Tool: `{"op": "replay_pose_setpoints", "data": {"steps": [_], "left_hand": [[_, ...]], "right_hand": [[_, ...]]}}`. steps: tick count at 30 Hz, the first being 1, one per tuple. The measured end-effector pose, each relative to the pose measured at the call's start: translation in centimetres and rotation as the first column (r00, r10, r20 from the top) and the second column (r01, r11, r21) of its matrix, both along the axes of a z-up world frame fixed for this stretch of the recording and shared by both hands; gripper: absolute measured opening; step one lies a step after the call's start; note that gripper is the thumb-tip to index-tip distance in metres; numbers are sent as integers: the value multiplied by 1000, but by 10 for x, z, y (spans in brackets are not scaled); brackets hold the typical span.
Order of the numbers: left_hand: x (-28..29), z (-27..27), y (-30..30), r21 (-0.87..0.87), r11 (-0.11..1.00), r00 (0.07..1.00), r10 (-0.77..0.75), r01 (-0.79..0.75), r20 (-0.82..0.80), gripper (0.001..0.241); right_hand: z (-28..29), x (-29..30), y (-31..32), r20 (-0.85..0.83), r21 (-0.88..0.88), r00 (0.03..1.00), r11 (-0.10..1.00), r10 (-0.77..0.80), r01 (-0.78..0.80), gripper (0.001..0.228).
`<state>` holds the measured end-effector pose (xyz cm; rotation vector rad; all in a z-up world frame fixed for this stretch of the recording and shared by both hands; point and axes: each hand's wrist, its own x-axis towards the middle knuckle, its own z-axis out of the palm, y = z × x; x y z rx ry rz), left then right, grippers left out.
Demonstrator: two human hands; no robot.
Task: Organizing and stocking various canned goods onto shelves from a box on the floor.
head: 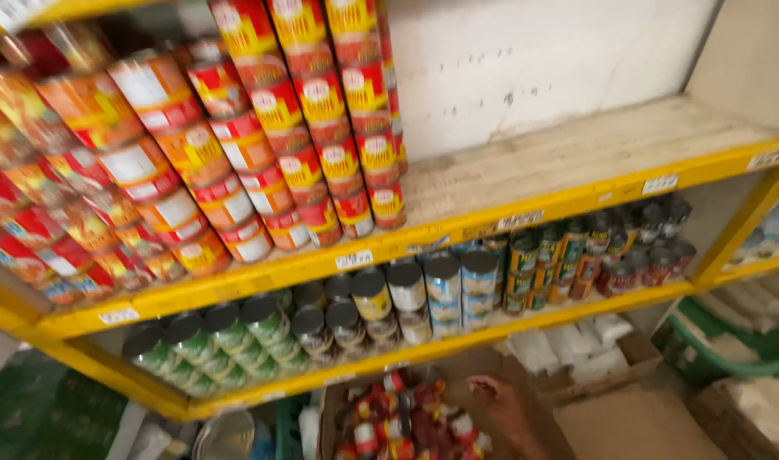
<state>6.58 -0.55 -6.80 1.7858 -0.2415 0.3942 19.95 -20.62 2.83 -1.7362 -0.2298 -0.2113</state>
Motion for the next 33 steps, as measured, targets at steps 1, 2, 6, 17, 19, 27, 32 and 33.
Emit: {"op": "replay_pose_setpoints", "data": {"steps": [1, 2, 6, 17, 19, 27, 32, 33], "left_hand": [[-18, -7, 3, 32, 999, 998, -17, 19, -54, 34], [-20, -4, 4, 62, 997, 994, -35, 42, -108, 34], [-78, -6, 1, 144, 977, 918, -93, 159, -386, 33], [-70, 71, -11, 17, 963, 604, -154, 268, -782, 29], [-75, 41, -13, -55, 913, 549, -291, 405, -784, 35], [-84, 97, -15, 78, 649, 380, -340, 757, -860, 58], [-84, 115, -10, 71, 650, 322, -275, 756, -906, 64], [-86, 104, -11, 90, 658, 351, -276, 748, -895, 63]], "right_hand": [[-33, -16, -2, -94, 29, 994, 998, 49, -47, 26], [-52, -23, -1, -135, 25, 989, 998, 54, -51, 26], [-65, -110, 0, -237, -137, 970, 990, -57, 25, 25], [-82, -153, -23, -207, -181, 978, 983, -19, -19, 37], [-109, -150, -25, -360, -269, 919, 961, -159, 61, 24], [-91, -136, -8, -307, -437, 934, 899, -180, 29, 61], [-102, -100, -9, 43, -685, 999, 728, 6, 25, 76], [-74, -94, 1, -121, -644, 991, 755, 63, -127, 79]]}}
